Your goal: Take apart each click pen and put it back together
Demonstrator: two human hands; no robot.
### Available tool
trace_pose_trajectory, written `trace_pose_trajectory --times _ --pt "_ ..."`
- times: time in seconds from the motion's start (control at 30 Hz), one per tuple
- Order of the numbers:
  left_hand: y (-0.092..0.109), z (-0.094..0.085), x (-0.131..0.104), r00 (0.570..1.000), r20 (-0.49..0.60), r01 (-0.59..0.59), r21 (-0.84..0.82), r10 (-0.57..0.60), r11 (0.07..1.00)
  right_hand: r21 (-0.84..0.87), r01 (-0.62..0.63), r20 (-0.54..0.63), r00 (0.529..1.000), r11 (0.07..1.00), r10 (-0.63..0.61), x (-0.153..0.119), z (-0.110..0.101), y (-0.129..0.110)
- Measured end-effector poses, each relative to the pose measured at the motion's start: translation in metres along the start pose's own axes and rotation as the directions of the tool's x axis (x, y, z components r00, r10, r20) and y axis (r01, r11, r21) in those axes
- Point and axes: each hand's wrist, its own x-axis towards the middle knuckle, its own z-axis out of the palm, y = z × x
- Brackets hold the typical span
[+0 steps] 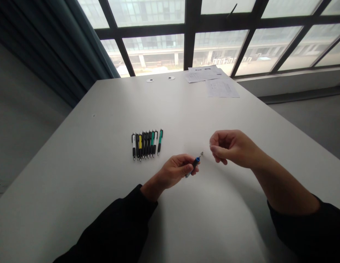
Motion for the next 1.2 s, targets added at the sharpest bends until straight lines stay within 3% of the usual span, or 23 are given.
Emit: trace_pose_trajectory --times 0.07,0.13,0.63,0.9,0.97,1.1,1.2 --pt "0.000 0.000 0.000 1.000 -0.001 0.005 0.002 -0.005 1.000 0.275 0.144 -0.026 0.990 0.951 -0.142 -0.007 0.005 -0.009" --pt "-0.001 0.000 0.000 1.000 -0.002 0.008 0.004 -0.008 1.000 0.367 0.228 -0.043 0.973 0.902 -0.228 -0.011 0.012 -0.013" --pt "0.000 0.000 0.001 1.000 0.022 -0.005 0.001 0.005 1.000 0.330 0.266 -0.012 0.961 0.906 -0.277 -0.009 0.017 -0.007" --pt "0.000 -0.001 0.001 1.000 0.027 -0.016 -0.002 0.016 1.000 0.229 0.248 0.101 0.956 0.941 -0.276 -0.009 0.012 -0.004" --pt "-0.001 -0.002 0.001 0.999 0.025 -0.021 -0.005 0.021 1.000 0.167 0.223 0.081 0.968 0.960 -0.239 -0.006 0.007 0.002" --pt "-0.002 0.001 0.000 0.999 0.025 -0.033 -0.003 0.033 0.999 -0.210 0.125 -0.012 0.991 0.970 -0.130 0.007 0.007 0.025" --pt "-0.002 0.005 0.001 0.999 0.024 -0.043 -0.003 0.043 0.999 -0.391 0.150 0.039 0.988 0.908 -0.147 0.016 0.017 0.046"
